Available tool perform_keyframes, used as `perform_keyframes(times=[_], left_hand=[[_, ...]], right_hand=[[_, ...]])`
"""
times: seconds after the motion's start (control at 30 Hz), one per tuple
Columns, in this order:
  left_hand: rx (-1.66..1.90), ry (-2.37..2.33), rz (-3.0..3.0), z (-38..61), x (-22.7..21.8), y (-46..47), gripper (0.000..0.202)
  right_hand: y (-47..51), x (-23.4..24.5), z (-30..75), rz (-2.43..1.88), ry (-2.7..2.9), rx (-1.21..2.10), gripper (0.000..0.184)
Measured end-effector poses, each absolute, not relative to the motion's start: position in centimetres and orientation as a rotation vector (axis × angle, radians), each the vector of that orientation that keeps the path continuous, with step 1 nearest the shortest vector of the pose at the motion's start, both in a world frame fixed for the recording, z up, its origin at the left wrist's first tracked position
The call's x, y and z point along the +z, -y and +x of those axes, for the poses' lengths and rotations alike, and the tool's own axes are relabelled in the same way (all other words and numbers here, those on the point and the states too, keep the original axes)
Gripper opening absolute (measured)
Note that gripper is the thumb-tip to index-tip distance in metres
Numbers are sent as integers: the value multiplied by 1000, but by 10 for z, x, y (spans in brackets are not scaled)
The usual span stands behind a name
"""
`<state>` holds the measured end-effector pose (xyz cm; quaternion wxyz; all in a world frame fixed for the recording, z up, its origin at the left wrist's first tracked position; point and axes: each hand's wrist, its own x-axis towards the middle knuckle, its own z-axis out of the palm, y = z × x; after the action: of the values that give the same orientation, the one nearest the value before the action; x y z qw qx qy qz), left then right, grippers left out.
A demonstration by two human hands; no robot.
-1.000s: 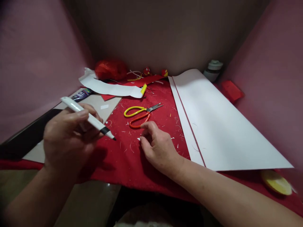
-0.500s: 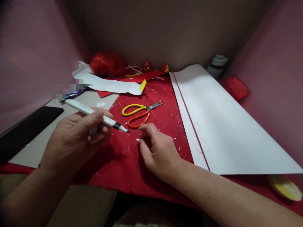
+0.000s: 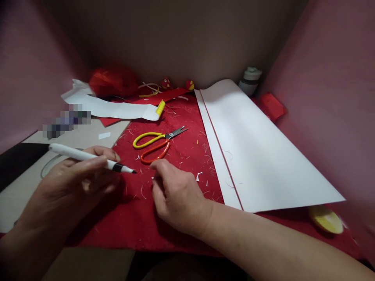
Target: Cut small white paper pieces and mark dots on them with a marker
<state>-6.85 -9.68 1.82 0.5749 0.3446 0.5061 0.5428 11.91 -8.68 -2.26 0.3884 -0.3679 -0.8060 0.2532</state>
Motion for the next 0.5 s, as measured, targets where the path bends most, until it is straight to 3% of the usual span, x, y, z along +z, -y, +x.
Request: perform_keyframes(times=[0.17,0.5], left_hand=[[1467,-1271,591,-62,29,92,8],[1429,-1442,511,-58,28,82,8]], right_hand=[[89,-21,118,-887,2144,554,25],[90,-21,115,-681,2330,114,17]])
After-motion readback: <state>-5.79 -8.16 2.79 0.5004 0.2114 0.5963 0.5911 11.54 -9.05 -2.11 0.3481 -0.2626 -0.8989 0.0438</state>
